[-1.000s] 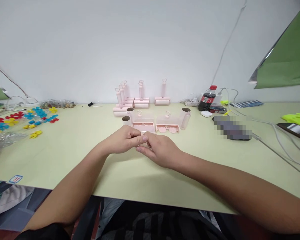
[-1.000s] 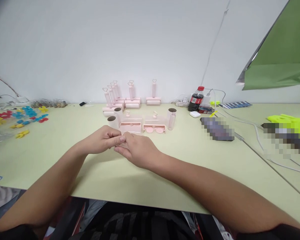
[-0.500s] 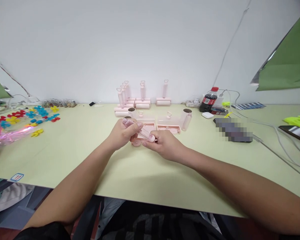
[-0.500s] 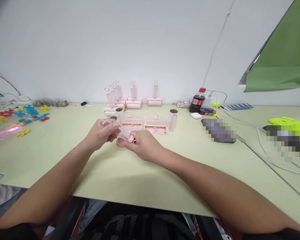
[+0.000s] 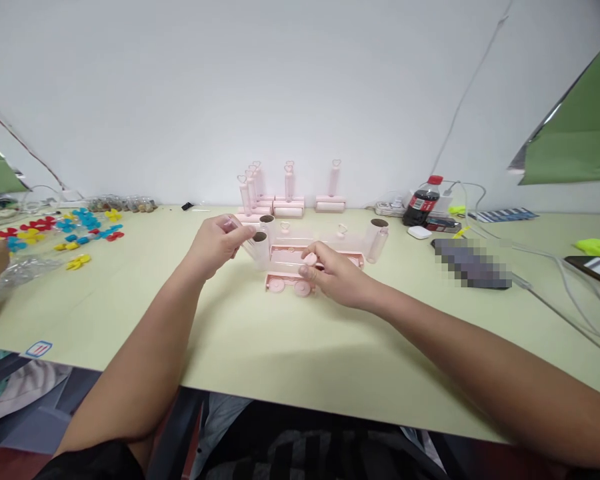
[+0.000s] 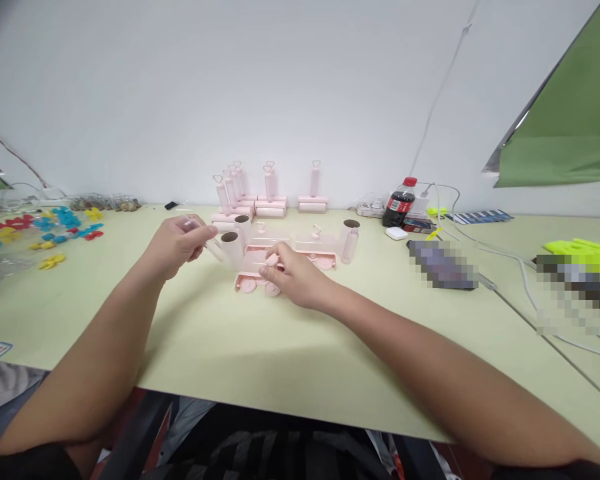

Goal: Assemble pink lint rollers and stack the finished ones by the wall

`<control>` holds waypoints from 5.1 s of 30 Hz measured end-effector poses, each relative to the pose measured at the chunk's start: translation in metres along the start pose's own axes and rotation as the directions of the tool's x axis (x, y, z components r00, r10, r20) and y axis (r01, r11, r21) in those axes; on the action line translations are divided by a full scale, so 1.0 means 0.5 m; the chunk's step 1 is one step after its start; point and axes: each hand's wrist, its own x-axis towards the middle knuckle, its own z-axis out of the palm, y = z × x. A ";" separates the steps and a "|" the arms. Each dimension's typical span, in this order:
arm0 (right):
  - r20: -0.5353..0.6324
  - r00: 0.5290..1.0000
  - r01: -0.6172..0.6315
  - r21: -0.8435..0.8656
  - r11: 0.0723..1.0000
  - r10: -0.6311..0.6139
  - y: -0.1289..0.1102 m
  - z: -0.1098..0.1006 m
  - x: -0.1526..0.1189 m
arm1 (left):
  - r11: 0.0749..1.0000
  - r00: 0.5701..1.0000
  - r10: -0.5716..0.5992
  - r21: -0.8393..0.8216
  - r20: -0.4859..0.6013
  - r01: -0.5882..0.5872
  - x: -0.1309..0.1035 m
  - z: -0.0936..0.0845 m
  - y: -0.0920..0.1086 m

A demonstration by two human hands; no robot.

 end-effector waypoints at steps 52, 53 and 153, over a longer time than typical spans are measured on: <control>0.003 0.937 -0.324 0.382 0.865 0.350 0.087 0.021 -0.009 | 0.770 0.764 -0.406 0.638 0.502 -0.010 0.031 0.016 -0.080; 0.000 0.937 -0.323 0.376 0.868 0.348 0.090 0.022 -0.008 | 0.770 0.763 -0.407 0.638 0.502 -0.009 0.032 0.016 -0.082; -0.683 0.661 -0.705 -0.424 0.569 0.310 0.317 -0.389 -0.136 | 0.854 0.985 0.158 -0.510 0.074 -0.099 -0.135 0.209 0.038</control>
